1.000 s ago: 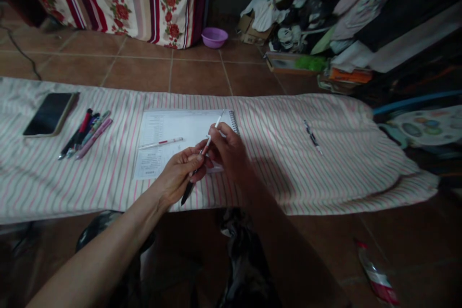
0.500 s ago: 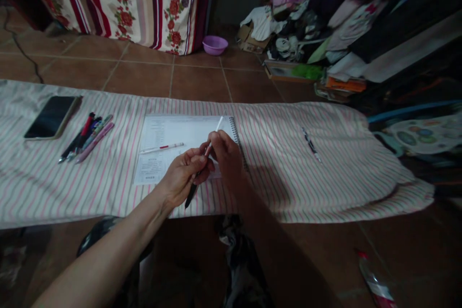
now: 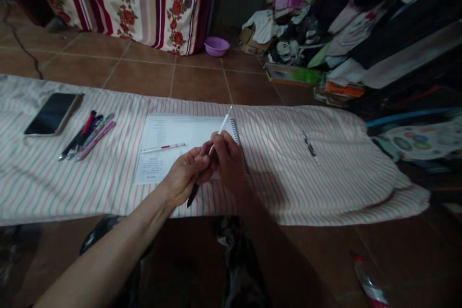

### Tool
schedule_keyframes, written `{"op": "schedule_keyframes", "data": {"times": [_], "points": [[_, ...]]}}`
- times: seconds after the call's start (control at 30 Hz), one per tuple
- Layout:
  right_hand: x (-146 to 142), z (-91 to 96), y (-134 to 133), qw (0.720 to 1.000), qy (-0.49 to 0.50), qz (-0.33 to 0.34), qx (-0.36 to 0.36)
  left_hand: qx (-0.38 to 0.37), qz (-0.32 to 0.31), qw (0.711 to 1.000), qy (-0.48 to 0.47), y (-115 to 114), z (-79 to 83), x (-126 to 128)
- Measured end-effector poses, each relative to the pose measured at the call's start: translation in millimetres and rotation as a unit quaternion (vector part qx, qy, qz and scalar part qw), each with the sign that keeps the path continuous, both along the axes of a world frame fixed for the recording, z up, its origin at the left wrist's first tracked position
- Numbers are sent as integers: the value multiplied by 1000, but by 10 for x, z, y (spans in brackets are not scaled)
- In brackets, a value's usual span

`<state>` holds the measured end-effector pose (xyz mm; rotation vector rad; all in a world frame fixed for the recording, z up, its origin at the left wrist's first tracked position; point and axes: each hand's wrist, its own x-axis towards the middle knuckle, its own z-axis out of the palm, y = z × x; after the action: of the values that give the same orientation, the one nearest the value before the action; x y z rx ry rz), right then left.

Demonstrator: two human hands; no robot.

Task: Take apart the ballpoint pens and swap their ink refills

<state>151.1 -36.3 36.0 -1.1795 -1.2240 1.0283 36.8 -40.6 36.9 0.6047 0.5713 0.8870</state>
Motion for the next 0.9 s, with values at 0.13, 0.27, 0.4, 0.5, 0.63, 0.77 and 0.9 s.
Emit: {"op": "schedule_keyframes", "data": {"times": [0.13,0.27,0.4,0.5,0.63,0.77,0.9], "points": [[2,-21,-13,999,-34,-10,3,2,5,1000,3,0,-29,-4],[-38,-53,-10,999,-44,-30,-3,10,19,1000,11,-9,-68,4],[-68,-75,-27,997,-41,-70,15,-7,28,1000,14,-13,-74,19],[-74,-77,-57,994,-51,-95,19,3,19,999,38,-7,-38,20],[-73,-51,-74,992,-46,-115,23,20,0,998,58,-12,17,2],[-24,-19,-21,990,29,-135,31,14,-81,995,58,-37,-1,-44],[50,-39,47,982,89,-165,27,31,-140,986,80,-24,-88,-118]]}}
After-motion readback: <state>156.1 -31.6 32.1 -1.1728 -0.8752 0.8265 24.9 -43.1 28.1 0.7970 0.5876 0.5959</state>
